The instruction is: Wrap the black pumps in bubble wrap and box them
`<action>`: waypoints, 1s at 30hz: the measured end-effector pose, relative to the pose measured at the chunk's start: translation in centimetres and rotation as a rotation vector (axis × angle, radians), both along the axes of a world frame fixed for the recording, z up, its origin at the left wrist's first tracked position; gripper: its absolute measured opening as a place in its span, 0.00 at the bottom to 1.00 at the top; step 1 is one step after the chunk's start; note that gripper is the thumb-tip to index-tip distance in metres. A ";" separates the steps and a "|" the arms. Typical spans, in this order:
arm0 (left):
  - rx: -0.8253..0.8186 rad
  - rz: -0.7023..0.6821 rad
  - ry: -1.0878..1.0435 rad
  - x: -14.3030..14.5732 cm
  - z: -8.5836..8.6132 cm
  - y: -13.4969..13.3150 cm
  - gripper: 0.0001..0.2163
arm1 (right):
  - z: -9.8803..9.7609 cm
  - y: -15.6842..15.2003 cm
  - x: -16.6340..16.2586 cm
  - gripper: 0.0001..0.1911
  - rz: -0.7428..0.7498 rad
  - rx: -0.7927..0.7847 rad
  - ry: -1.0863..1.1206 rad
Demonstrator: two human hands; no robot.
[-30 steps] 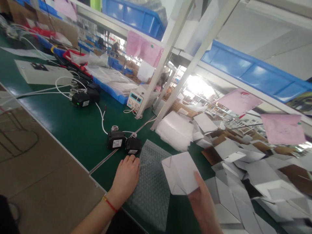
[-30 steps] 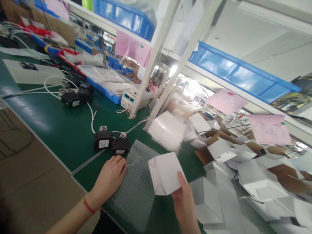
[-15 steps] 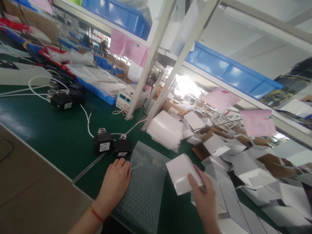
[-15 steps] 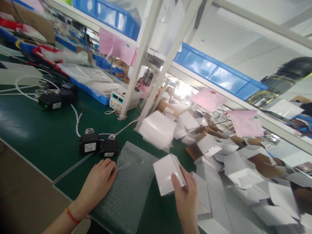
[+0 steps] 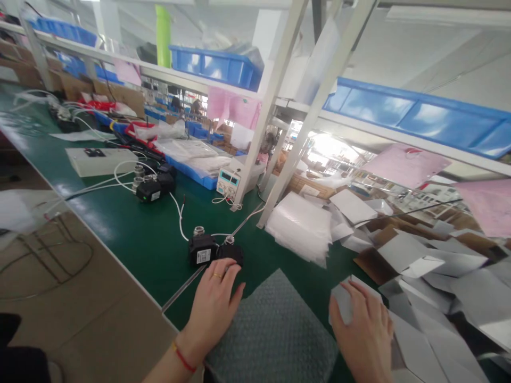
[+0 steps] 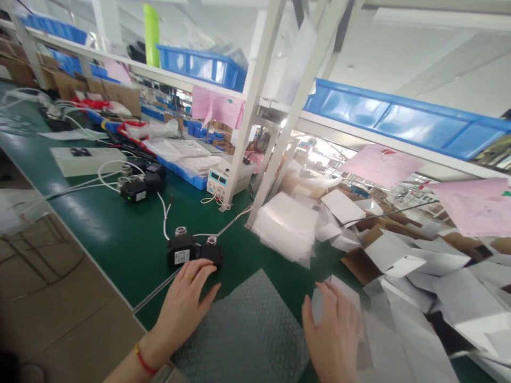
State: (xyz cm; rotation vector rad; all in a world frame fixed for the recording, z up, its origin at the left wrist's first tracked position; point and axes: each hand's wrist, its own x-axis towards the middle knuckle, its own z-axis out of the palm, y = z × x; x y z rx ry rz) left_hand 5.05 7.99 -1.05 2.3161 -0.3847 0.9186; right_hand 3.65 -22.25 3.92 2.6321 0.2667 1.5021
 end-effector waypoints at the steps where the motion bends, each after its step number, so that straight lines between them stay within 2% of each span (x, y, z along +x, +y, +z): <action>1: 0.022 0.037 -0.015 0.6 0.5 0.5 0.16 | -0.2 1.4 -0.4 0.16 0.156 0.033 0.029; 3: 0.095 0.075 0.062 2.0 1.7 1.2 0.25 | -1.3 4.4 -1.5 0.17 0.461 -0.001 0.252; 5: 0.203 0.065 0.184 3.1 2.8 1.5 0.32 | -2.8 7.0 -2.2 0.22 0.654 -0.209 0.564; 7: 0.305 0.070 0.260 3.6 3.4 1.3 0.32 | -4.1 8.4 -1.8 0.28 0.692 -0.347 0.822; 9: 0.353 0.098 0.288 3.6 3.7 1.0 0.29 | -4.8 8.4 -0.3 0.29 0.641 -0.306 0.937; 11: 0.324 0.104 0.316 3.2 3.6 0.7 0.28 | -4.8 7.6 2.0 0.27 0.587 -0.215 0.908; 14: 0.205 0.053 0.365 2.2 3.3 0.3 0.26 | -4.0 6.5 4.6 0.25 0.501 -0.180 0.702; 16: 0.099 0.023 0.353 1.5 3.1 0.0 0.25 | -3.4 6.7 4.8 0.23 0.488 -0.085 0.534; 19: -0.138 0.006 0.307 0.5 2.7 -0.4 0.20 | -2.9 8.3 2.7 0.17 0.643 0.187 0.410; 21: -0.341 0.001 0.302 -0.2 2.4 -0.7 0.16 | -3.2 9.5 0.9 0.22 0.748 0.291 0.451; 25: -0.650 -0.056 0.364 -1.9 1.3 -1.3 0.16 | -4.9 10.9 -0.9 0.46 0.767 0.389 0.654; 27: -0.762 -0.113 0.434 -2.6 0.9 -1.6 0.18 | -5.5 11.1 -0.9 0.47 0.744 0.478 0.707; 30: -0.858 -0.181 0.493 -3.1 0.4 -1.7 0.19 | -5.6 11.0 -0.4 0.39 0.782 0.589 0.754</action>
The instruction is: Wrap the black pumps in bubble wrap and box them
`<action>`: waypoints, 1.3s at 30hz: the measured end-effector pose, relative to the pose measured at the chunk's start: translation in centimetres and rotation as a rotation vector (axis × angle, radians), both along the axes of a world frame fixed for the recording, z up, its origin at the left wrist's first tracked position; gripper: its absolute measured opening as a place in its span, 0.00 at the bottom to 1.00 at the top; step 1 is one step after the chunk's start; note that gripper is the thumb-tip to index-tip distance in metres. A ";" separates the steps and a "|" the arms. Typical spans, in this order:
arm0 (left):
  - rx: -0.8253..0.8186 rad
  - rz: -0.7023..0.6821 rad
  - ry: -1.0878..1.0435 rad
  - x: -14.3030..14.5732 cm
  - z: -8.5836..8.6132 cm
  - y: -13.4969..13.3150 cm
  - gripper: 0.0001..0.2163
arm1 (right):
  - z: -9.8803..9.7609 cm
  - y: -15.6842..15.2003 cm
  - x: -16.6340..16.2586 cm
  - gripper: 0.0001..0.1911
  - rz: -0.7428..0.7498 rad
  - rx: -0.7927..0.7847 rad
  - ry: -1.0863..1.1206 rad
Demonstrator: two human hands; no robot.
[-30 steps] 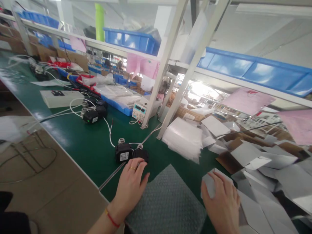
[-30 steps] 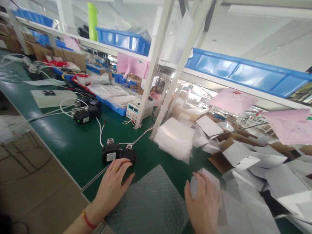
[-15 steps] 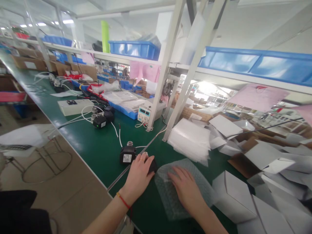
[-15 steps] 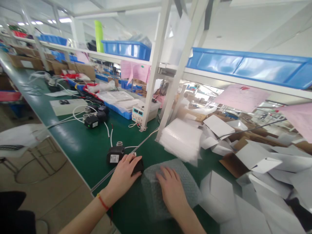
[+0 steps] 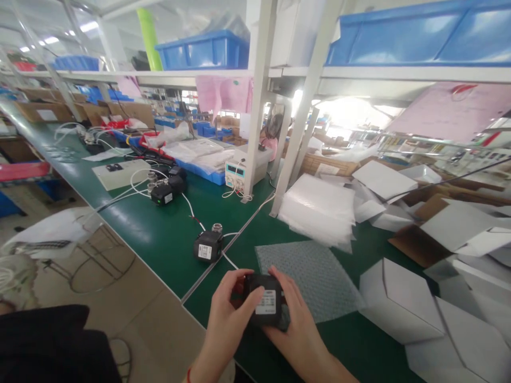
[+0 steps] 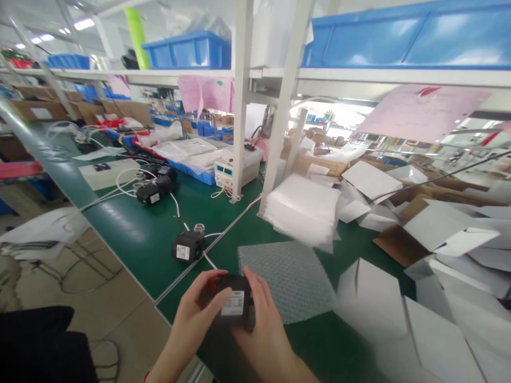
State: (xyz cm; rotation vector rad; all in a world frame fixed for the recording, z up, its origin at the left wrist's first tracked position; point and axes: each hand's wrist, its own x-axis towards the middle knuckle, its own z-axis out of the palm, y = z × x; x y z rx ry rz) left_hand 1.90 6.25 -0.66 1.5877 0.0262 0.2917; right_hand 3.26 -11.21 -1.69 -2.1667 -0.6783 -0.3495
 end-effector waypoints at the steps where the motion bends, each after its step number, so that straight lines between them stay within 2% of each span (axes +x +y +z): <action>1: -0.007 -0.009 -0.007 -0.1 -0.2 0.0 0.19 | 0.1 -0.1 0.2 0.37 0.021 0.028 0.019; 4: 0.004 -0.024 -0.076 -0.1 -0.9 0.4 0.17 | 0.8 -0.2 0.4 0.34 0.062 0.084 0.029; 9: 0.007 -0.040 -0.229 -0.8 -2.4 1.1 0.15 | 1.8 0.1 0.2 0.34 0.067 0.107 -0.017; 13: -0.004 -0.102 -0.252 -1.2 -2.5 1.6 0.14 | 2.6 0.1 0.2 0.31 0.015 0.209 0.048; 15: 0.000 -0.113 -0.264 -1.2 -2.2 1.7 0.12 | 2.8 0.0 0.3 0.30 0.044 0.350 0.241; 18: 0.006 -0.135 -0.292 -1.2 -1.9 1.6 0.12 | 2.6 -0.3 0.6 0.30 0.140 0.683 0.624; 20: 0.007 -0.149 -0.324 -1.3 -2.0 1.5 0.12 | 2.2 -0.4 0.7 0.30 0.146 0.864 0.748; 22: 0.027 -0.144 -0.360 -1.3 -2.1 1.3 0.12 | 2.0 -0.4 0.7 0.29 0.100 0.952 0.794; 26: 0.109 -0.098 -0.368 -1.1 -2.0 0.7 0.14 | 2.0 -0.1 0.8 0.30 0.016 0.966 0.873; 29: 0.087 -0.115 -0.364 -0.9 -1.9 0.5 0.13 | 2.1 0.1 0.9 0.31 -0.002 0.966 0.884; 36: 0.082 -0.147 -0.408 -1.7 -2.4 0.9 0.16 | 2.0 0.3 1.3 0.35 -0.095 1.186 1.015; 39: 0.097 -0.137 -0.401 -1.6 -2.1 0.7 0.17 | 1.9 0.2 1.3 0.36 -0.104 1.182 0.965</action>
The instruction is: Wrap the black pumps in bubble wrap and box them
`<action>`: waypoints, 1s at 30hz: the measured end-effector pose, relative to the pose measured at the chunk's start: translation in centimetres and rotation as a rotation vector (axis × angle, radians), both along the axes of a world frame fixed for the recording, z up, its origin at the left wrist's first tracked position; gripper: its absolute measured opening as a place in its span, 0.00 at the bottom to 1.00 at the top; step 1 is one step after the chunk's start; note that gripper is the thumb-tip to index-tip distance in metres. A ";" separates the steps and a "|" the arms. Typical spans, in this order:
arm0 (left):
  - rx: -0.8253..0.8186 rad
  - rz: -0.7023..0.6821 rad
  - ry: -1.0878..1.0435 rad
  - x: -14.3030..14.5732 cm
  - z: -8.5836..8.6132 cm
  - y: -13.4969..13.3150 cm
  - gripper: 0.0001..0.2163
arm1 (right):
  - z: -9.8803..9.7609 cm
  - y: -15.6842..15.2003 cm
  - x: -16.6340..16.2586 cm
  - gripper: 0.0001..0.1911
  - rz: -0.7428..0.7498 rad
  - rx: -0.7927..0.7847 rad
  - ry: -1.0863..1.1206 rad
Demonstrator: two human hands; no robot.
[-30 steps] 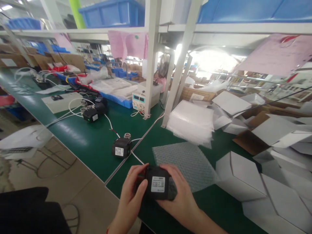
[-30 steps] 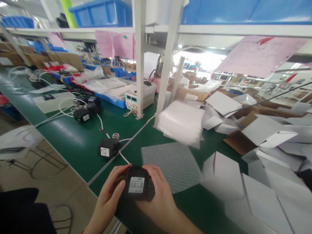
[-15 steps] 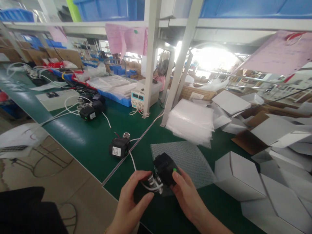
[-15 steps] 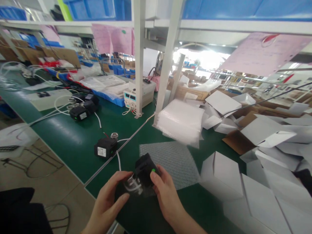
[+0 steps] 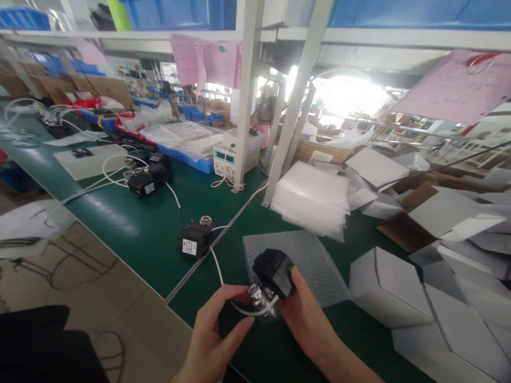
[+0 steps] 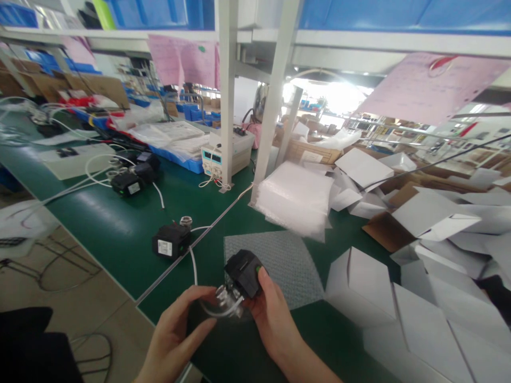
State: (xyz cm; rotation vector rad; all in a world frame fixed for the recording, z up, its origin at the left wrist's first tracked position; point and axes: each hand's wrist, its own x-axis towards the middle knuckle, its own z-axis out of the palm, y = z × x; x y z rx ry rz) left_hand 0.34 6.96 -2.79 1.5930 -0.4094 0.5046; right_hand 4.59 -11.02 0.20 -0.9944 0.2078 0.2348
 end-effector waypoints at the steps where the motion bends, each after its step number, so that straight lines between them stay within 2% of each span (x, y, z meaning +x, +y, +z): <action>1: 0.009 0.001 0.000 0.1 0.1 -0.1 0.17 | -0.1 -0.1 -0.1 0.35 -0.003 -0.032 -0.033; 6: 0.078 -0.003 -0.006 0.4 0.3 -0.3 0.12 | -0.4 -0.7 -0.5 0.39 -0.023 -0.203 -0.093; 8: 0.057 0.010 0.033 0.1 0.1 -0.3 0.19 | -0.4 -0.8 -0.7 0.38 -0.016 -0.273 -0.173; 10: 0.005 -0.010 0.072 -0.3 -0.1 -0.2 0.28 | -0.3 -0.8 -1.0 0.33 0.022 -0.357 -0.342; 12: -0.026 -0.076 0.094 -0.6 -0.1 -0.1 0.31 | -0.1 -0.8 -1.5 0.31 0.038 -0.498 -0.520; 14: -0.011 -0.124 0.102 -0.7 0.0 0.0 0.29 | 0.2 -0.8 -1.8 0.31 0.037 -0.695 -0.681; 17: 0.008 -0.117 0.094 -0.8 0.0 0.0 0.28 | 0.6 -0.7 -2.2 0.31 0.042 -0.919 -0.905; 22: -0.009 -0.090 0.067 -1.0 -0.3 0.3 0.29 | 1.0 -0.7 -2.1 0.32 0.000 -1.055 -1.114; 27: -0.061 -0.167 0.130 -1.9 -0.6 0.7 0.26 | 0.1 -0.8 -2.3 0.31 -0.001 -1.152 -1.171; 28: -0.073 -0.172 0.151 -2.1 -0.7 0.6 0.26 | -0.2 -0.8 -2.4 0.31 -0.005 -1.168 -1.174; 30: -0.073 -0.145 0.198 -2.5 -0.8 0.1 0.34 | -0.7 -0.6 -2.7 0.30 -0.022 -1.192 -1.168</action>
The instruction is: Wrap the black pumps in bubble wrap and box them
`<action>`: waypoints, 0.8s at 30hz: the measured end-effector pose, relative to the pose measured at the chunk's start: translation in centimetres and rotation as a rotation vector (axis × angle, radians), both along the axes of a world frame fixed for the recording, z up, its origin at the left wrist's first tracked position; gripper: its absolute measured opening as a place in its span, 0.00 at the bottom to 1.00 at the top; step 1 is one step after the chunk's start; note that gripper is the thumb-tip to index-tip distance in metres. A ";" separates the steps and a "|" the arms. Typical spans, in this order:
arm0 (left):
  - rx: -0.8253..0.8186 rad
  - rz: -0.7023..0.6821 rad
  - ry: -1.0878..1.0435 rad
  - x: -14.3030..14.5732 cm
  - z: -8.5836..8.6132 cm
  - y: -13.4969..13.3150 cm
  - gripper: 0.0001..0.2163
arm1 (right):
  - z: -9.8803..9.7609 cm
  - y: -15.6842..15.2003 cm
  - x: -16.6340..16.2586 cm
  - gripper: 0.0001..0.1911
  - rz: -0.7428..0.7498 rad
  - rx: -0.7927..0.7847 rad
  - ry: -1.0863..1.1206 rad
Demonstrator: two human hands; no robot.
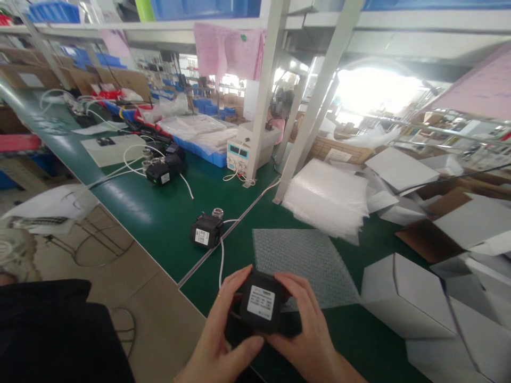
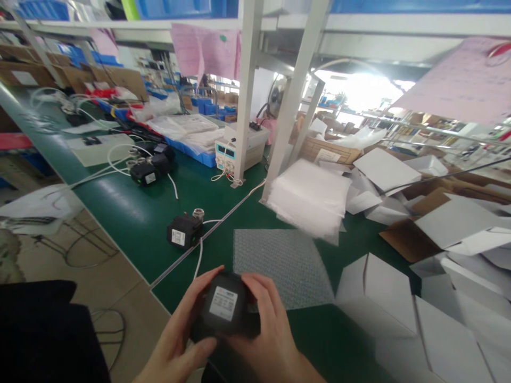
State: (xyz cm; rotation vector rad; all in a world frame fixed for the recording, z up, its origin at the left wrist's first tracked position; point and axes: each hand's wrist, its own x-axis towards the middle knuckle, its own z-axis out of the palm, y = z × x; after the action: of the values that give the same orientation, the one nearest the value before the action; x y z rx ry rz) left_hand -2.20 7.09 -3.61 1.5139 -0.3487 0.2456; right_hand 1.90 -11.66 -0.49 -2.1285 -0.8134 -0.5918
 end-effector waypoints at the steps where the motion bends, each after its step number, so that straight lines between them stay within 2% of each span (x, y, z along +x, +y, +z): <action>1: 0.024 0.047 0.033 -0.2 0.0 -0.3 0.38 | -0.2 0.1 -0.2 0.29 -0.008 0.003 0.000; 3: 0.098 0.186 0.105 -0.3 0.2 -0.9 0.42 | -0.2 0.4 -0.5 0.27 0.017 0.015 0.008; 6: 0.135 0.329 0.200 0.0 0.6 -1.1 0.36 | 0.2 0.6 -0.8 0.29 0.135 0.022 0.048; 11: -0.117 0.228 0.338 0.1 1.4 0.2 0.33 | 0.7 0.4 -0.8 0.34 0.199 0.030 0.079; 14: -0.359 0.189 0.399 -0.2 2.0 0.5 0.33 | 0.3 0.1 -0.6 0.37 0.193 0.050 0.123; 19: -0.741 -0.007 0.527 -1.0 2.5 -0.2 0.34 | 0.0 0.4 -0.8 0.39 0.258 0.205 0.524; 21: -0.820 -0.030 0.552 -1.3 2.5 -0.5 0.33 | 0.3 0.8 -1.1 0.39 0.293 0.283 0.664; 24: -0.822 -0.032 0.576 -1.4 2.7 -0.9 0.29 | 0.7 1.1 -1.2 0.35 0.298 0.376 0.738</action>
State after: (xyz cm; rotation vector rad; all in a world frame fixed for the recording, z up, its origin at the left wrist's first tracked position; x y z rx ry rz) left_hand -3.64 6.20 -0.94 0.7096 0.1856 -0.0825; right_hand 0.66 -10.52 0.20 -1.6439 -0.5227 0.1938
